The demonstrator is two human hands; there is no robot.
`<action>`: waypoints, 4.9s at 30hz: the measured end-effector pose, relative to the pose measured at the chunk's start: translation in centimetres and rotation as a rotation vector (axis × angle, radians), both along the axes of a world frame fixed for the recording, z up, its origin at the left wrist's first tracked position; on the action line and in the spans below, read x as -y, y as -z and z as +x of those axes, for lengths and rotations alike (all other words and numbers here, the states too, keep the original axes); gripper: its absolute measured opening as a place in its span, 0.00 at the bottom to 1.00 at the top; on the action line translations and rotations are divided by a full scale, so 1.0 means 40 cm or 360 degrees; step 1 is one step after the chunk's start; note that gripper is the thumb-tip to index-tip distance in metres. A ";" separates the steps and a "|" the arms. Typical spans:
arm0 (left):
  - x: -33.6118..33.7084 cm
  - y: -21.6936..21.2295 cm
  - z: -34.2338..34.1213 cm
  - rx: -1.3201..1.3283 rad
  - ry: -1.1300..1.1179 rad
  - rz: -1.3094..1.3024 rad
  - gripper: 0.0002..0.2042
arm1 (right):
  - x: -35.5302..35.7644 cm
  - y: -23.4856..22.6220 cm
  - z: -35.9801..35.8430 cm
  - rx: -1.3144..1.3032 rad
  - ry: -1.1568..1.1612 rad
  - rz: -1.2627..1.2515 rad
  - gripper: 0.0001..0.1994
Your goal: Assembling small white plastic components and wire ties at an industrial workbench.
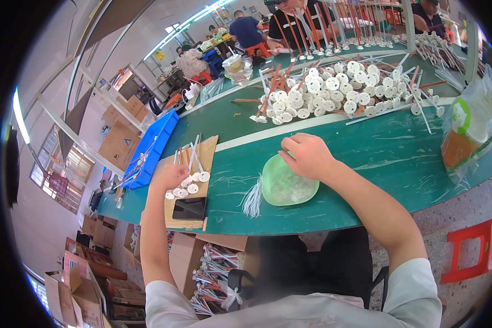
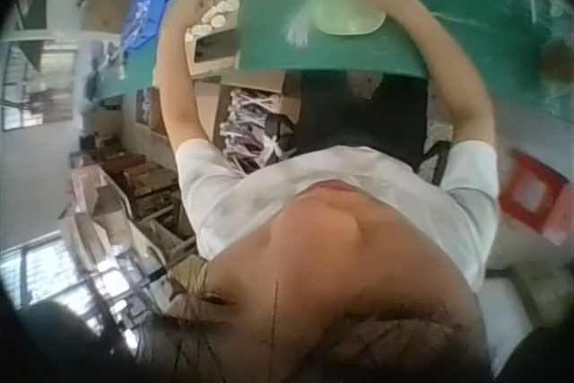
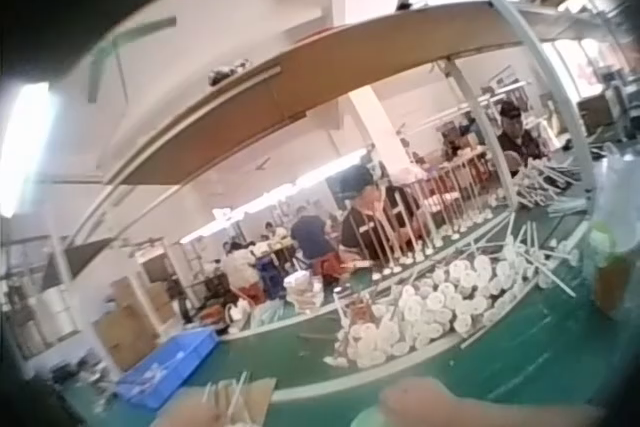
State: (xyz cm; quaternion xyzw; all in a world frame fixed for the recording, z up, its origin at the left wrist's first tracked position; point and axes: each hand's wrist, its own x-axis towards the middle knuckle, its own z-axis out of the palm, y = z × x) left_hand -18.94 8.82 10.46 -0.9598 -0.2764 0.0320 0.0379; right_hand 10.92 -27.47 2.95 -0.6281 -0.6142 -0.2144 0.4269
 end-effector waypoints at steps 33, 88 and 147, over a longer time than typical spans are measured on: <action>0.404 0.219 0.471 0.1925 0.0798 -0.0498 0.13 | -0.165 -0.159 0.240 0.1030 0.0962 -0.0384 0.13; 0.465 0.201 0.441 0.1182 0.0744 -0.3243 0.22 | 0.029 -0.035 -0.006 0.0103 -0.0206 0.0264 0.11; 0.517 0.191 0.436 0.1695 0.0749 -0.3217 0.21 | 0.028 -0.023 -0.050 -0.0659 -0.0245 0.0284 0.08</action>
